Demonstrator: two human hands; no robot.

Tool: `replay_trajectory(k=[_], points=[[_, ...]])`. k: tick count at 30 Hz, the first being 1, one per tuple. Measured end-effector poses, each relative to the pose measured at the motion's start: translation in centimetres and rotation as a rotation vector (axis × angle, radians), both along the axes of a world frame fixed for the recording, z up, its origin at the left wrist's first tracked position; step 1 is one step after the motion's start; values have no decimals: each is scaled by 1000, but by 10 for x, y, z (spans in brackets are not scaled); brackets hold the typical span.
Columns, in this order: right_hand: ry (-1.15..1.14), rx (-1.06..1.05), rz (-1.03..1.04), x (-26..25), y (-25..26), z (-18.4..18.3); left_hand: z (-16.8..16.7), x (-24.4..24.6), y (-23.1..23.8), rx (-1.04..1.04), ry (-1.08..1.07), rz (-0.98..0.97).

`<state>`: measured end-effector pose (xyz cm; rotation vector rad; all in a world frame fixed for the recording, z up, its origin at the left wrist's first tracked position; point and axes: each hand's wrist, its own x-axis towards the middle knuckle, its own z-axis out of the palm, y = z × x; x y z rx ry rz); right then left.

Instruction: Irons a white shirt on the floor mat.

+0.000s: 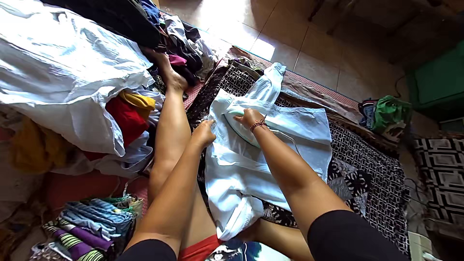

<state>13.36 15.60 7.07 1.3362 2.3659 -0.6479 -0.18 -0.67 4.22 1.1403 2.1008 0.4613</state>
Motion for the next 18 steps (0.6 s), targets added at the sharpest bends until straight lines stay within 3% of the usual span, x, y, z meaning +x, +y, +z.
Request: replay_trajectory(k=[3, 18], points=[[2, -18, -93, -7, 1, 2, -8, -2, -4, -29, -13, -13], [-25, -93, 179, 27, -42, -4, -12, -10, 0, -32, -112, 3]])
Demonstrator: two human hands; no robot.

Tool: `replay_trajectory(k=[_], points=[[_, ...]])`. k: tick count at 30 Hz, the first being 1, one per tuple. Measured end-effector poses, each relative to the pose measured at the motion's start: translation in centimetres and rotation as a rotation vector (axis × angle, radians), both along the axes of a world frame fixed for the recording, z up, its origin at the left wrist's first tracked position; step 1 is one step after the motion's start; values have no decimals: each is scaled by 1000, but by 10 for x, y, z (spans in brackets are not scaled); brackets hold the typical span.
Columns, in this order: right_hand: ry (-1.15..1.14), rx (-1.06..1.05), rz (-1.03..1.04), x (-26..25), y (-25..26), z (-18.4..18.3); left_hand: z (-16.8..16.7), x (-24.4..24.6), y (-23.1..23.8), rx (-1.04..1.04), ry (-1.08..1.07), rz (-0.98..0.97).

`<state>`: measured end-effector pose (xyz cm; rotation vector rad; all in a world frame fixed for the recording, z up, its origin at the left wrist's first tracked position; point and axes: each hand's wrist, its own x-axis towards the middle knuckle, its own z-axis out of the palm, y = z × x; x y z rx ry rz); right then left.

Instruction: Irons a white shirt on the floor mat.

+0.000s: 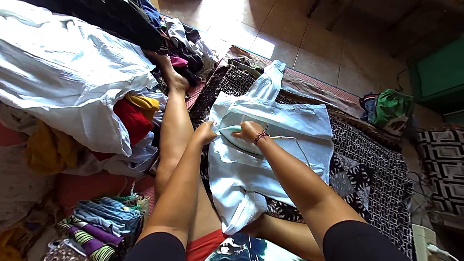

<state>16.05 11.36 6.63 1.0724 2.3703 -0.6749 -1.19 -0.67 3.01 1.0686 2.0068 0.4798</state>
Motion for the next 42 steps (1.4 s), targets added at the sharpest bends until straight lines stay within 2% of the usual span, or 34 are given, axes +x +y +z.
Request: replay_trajectory(k=[2, 6, 8, 12, 15, 21, 25, 30, 33, 38, 40, 42], points=[[15, -10, 82, 9, -6, -6, -2, 0, 0, 3, 3, 12], [-48, -13, 265, 18, -14, 6, 6, 0, 0, -20, 13, 42], [-23, 42, 190, 17, -16, 8, 8, 0, 0, -23, 30, 16], [12, 100, -118, -6, 10, 8, 6, 2, 0, 1, 55, -40], [12, 81, -197, -19, 26, 9, 4, 0, -3, 1, 51, -36], [14, 25, 15, -4, 21, -8, 4, -6, -5, -19, -13, -21], [-10, -30, 203, 10, -12, 0, 2, -4, 0, 2, -25, 14], [16, -40, 429, 20, -29, 3, 4, -3, -1, 32, -39, 39], [9, -12, 383, 17, -36, 7, 5, -5, -2, 25, -22, 19], [37, 40, 123, -2, -42, 7, 7, -2, 1, -24, 29, -27], [35, 17, 160, -3, -39, 6, 5, -1, -1, -14, 49, -27], [68, -3, 283, 1, -35, 0, 3, -2, -2, 14, 35, -15]])
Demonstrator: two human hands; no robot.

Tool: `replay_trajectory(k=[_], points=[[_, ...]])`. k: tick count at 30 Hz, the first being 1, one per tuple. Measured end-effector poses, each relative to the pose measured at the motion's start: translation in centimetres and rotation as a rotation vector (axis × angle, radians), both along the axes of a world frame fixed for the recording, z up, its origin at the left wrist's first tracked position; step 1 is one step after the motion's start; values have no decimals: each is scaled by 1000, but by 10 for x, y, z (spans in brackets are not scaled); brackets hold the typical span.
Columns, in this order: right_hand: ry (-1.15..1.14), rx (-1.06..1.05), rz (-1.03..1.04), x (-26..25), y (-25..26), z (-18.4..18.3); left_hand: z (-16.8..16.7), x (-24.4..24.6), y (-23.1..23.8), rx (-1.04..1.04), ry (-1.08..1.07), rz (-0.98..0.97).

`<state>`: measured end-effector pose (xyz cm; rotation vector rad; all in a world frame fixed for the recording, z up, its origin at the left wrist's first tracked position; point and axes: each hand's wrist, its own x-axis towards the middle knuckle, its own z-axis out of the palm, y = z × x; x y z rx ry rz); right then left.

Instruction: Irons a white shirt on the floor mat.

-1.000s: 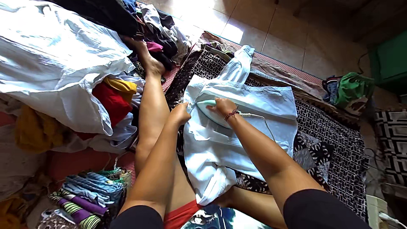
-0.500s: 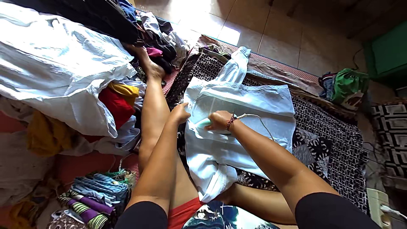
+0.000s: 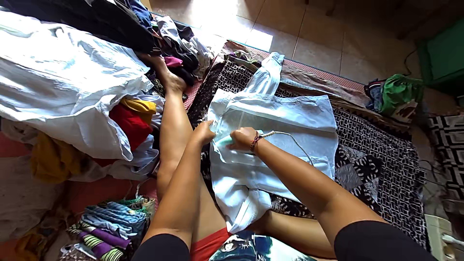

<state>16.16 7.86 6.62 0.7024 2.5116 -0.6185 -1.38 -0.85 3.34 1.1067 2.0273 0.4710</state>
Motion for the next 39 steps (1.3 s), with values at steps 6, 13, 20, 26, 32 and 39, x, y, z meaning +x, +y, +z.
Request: replay_trajectory(k=[6, 13, 20, 26, 32, 39], points=[[-6, 51, -109, -6, 19, 6, 0, -2, -1, -42, 9, -39], [-18, 108, -418, -23, 67, 5, 1, 1, 1, -62, -3, -23], [-21, 59, -432, -24, 72, -1, -2, 0, -14, -97, -95, -32], [-74, 29, -269, -4, 39, -1, 8, -1, -11, -58, -70, -18], [-107, 23, -161, 3, 20, 2, 2, 2, -9, -23, -49, 17], [-65, 23, 32, 21, 7, -4, 12, 1, -11, -12, -89, 54]])
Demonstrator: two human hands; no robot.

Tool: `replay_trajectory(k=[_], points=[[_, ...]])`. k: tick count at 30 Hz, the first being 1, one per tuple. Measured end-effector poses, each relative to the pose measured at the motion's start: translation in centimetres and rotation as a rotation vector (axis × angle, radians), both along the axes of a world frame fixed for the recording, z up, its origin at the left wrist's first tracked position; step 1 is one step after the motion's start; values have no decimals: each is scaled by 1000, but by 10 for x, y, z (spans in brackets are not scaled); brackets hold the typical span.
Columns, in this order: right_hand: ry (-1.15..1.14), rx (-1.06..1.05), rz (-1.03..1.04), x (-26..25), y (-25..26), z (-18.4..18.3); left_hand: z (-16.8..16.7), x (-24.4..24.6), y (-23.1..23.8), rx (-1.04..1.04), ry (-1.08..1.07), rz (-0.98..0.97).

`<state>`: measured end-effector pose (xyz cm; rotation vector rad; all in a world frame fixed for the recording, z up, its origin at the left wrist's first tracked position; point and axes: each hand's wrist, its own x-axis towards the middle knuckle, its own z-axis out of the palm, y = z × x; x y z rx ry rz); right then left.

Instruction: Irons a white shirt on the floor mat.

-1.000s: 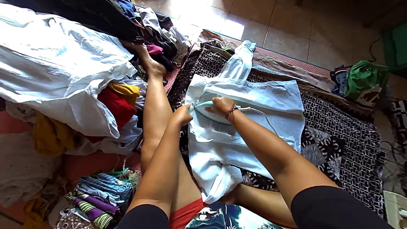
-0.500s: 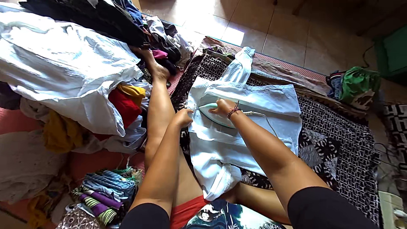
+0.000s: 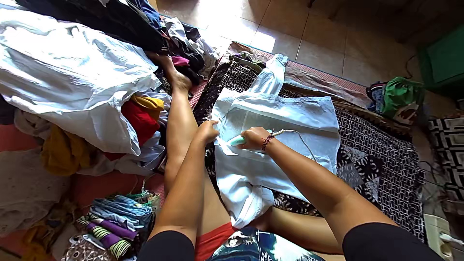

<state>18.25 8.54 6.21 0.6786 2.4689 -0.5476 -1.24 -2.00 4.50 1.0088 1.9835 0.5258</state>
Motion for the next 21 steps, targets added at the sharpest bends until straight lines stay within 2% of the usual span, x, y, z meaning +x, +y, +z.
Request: replay_trajectory(k=[4, 6, 9, 16, 18, 21], points=[[-7, 33, -197, -20, -14, 11, 1, 1, 4, -35, 41, -76], [-24, 25, -217, -31, -15, 12, -4, 3, 4, -45, 79, -107], [-14, -12, -145, -31, -15, 11, -5, 3, 2, -37, 73, -99], [26, -94, 190, -17, -13, 1, -11, -2, 1, -21, 33, -84], [9, -95, 218, -16, -15, 2, -12, -2, 1, -24, 46, -89], [31, -109, 152, -9, -18, -2, -11, -2, 0, -48, 83, -109]])
